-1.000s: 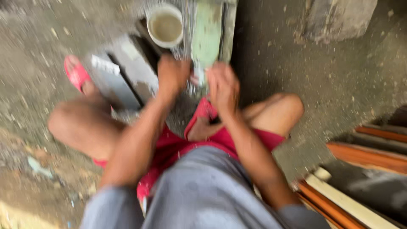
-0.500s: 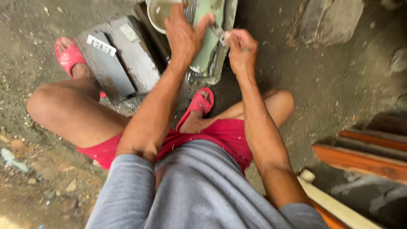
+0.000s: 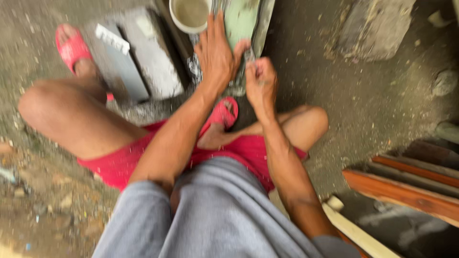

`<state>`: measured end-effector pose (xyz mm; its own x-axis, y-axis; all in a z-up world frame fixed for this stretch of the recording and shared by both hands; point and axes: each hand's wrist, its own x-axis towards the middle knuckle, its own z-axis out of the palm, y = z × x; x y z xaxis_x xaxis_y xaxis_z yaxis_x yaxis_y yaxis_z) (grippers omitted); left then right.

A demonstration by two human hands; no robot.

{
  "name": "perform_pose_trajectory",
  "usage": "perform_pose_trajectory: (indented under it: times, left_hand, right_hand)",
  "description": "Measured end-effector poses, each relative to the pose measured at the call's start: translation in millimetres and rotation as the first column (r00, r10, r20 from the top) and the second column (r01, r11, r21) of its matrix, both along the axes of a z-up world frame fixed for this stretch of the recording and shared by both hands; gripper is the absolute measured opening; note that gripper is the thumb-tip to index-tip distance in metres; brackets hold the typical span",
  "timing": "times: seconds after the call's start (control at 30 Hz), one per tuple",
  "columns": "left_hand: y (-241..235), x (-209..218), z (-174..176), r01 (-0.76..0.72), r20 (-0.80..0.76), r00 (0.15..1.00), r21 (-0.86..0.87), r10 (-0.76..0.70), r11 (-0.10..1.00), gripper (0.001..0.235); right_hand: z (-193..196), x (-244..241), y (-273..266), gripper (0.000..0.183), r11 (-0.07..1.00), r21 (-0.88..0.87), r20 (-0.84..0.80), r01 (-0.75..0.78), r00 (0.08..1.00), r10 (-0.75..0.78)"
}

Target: The person sits on the ground and sharpens a small metal part with holes on a wet sharpening stone. They repeatedly rub the part against the stone, dip it in a cup of water, and inspect the edges by hand. A black cat walks past the workspace during the process.

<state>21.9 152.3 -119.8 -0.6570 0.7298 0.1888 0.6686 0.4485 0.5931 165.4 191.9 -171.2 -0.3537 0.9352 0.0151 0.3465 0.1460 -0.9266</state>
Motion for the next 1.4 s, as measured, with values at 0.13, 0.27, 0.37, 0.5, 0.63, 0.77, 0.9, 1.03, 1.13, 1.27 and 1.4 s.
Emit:
perform_pose_trajectory:
  times: [0.13, 0.27, 0.37, 0.5, 0.63, 0.77, 0.9, 1.03, 1.13, 1.27, 1.4]
  left_hand:
    - [7.4, -0.3, -14.5, 0.001, 0.051, 0.999, -0.042, 0.002, 0.999, 0.101]
    - [7.5, -1.5, 4.7, 0.016, 0.009, 1.000, 0.003, -0.016, 1.000, 0.100]
    - [17.4, -15.5, 8.5, 0.031, -0.004, 1.000, 0.014, -0.031, 0.999, 0.104]
    - [53.4, -30.9, -9.7, 0.064, 0.021, 0.998, -0.266, -0.060, 0.962, 0.068]
    - [45.5, -24.3, 11.1, 0.031, -0.044, 0.998, -0.045, -0.033, 0.999, 0.086]
    - [22.5, -21.1, 23.0, 0.022, -0.006, 1.000, -0.006, -0.022, 1.000, 0.096]
    - [-18.2, 19.1, 24.7, 0.002, 0.106, 0.994, -0.112, 0.010, 0.994, 0.101]
    - [15.8, -15.1, 27.4, 0.005, 0.066, 0.998, -0.039, -0.003, 0.999, 0.106]
    - [7.7, -11.5, 4.1, 0.014, 0.049, 0.999, -0.129, -0.008, 0.992, 0.092]
    - [51.0, -31.2, 0.5, 0.007, 0.000, 1.000, -0.186, -0.007, 0.982, 0.086]
    - [1.0, -8.5, 17.6, -0.022, 0.070, 0.997, -0.022, 0.023, 1.000, 0.102]
  right_hand:
    - [-10.0, -10.5, 55.2, 0.018, 0.969, 0.214, -0.115, -0.124, 0.982, 0.151]
    - [14.1, -9.4, 60.4, 0.019, 0.969, 0.168, 0.017, -0.181, 0.983, 0.181]
    - [29.5, -0.2, 19.5, 0.017, 0.987, 0.106, 0.122, -0.122, 0.987, 0.108]
    - [27.1, -13.8, 38.8, 0.016, 0.986, 0.144, 0.033, -0.081, 0.996, 0.077]
    - [41.4, -14.9, 36.0, 0.011, 0.976, 0.154, 0.092, -0.152, 0.986, 0.139]
    - [38.7, -4.2, 12.1, 0.013, 0.986, 0.142, 0.097, -0.090, 0.992, 0.077]
    - [27.9, -27.8, 66.3, 0.023, 0.987, 0.137, 0.130, -0.084, 0.989, 0.066]
    - [40.1, 3.7, 1.2, 0.023, 0.993, -0.055, 0.123, -0.104, 0.986, 0.110]
    - [33.6, 3.3, 13.9, 0.012, 0.974, 0.176, 0.008, -0.144, 0.989, 0.145]
    - [32.0, -20.7, 57.5, 0.010, 0.957, 0.236, 0.092, -0.171, 0.984, 0.153]
    - [43.4, 3.2, 14.7, 0.014, 0.986, 0.071, 0.132, -0.152, 0.981, 0.142]
